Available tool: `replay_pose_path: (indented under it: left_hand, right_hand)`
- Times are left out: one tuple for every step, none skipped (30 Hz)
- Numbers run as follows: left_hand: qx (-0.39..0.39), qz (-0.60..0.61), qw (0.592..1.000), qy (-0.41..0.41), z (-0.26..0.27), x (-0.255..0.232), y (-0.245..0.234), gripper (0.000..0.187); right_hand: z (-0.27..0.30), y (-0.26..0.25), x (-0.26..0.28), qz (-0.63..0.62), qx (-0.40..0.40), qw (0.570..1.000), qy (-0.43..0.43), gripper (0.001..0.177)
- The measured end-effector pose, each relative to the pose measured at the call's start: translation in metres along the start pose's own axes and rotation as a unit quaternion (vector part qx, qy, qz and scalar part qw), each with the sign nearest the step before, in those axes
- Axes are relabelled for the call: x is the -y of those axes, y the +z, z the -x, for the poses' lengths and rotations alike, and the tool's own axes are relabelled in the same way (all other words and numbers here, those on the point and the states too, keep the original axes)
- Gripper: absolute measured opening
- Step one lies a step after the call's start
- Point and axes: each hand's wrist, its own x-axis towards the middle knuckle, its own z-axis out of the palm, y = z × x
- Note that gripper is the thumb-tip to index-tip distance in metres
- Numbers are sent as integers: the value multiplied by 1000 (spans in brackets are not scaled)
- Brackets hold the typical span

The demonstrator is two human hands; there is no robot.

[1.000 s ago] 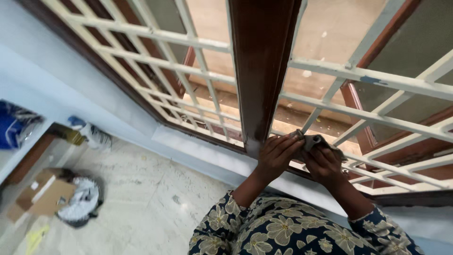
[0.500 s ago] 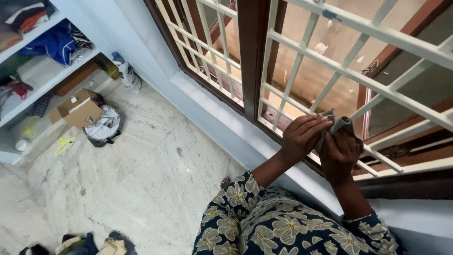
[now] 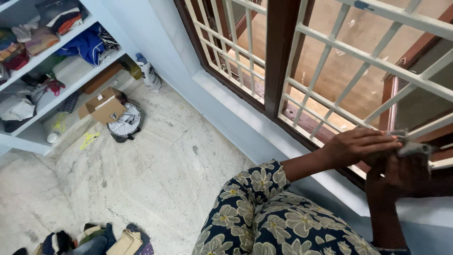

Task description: The person wipes the metal bars and wooden frame of a window grill using a grey cloth by hand, moving the cloth along the horizontal and vertical bars.

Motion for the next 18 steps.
replay_pose_path:
  left_hand:
    - [12,-10,1000,24,1,5,10,49]
    - [22,-21,999,44,5,11,18,51]
    - [24,-40,997,60,10,21,22,50]
    - [27,-62,995,73,14,35,22,49]
    - [30,-84,992,85,18,48,21,49]
    - [41,-90,993,71,21,61,20,52]
    - [52,-95,993,57,23,73,17,55]
    - [62,-98,992,43,22,81,6,59]
    - [41,-116,992,25,22,92,-8,61]
    - [24,-133,991,8,25,107,-21,63]
    - [6,-150,989,-9,30,119,-34,66]
    - [-3,-182,983,-17,32,130,-47,64]
    - [-13,-214,976,-26,33,138,-60,62]
    - [-22,-243,969,-32,32,142,-75,60]
    - [-13,-264,963,-52,31,146,-92,58]
    - [-4,-284,956,-69,29,149,-109,56]
    - [6,-303,949,-86,28,149,-125,55]
    - [34,-313,941,-124,27,145,-138,61]
  right_hand:
    - [3,-9,-2,1,-8,1000,6,25]
    - [6,-13,-2,2,-14,1000,11,21]
    - [10,-14,-3,2,-17,1000,13,23]
    - [11,-14,-6,-1,-20,1000,15,26]
    - [12,-11,-11,-5,-22,1000,16,30]
    - [10,1,-14,-46,-25,999,8,29]
    - [8,13,-15,-88,-27,996,0,28]
    - [1,20,-15,-110,-23,994,-8,28]
    - [-6,28,-14,-132,-18,991,-17,29]
    - [-15,45,-13,-139,-9,990,-23,32]
    - [-20,60,-12,-147,-1,989,-29,35]
    - [-26,75,-9,-127,-12,990,-66,34]
    - [-31,90,-2,-107,-25,989,-103,34]
    - [-36,97,5,-85,-38,986,-138,33]
    - [-43,103,12,-73,-38,984,-156,31]
    - [-53,112,21,-59,-38,983,-171,29]
    - [-65,122,31,-45,-40,981,-185,26]
    - [-76,132,42,-28,-63,977,-202,26]
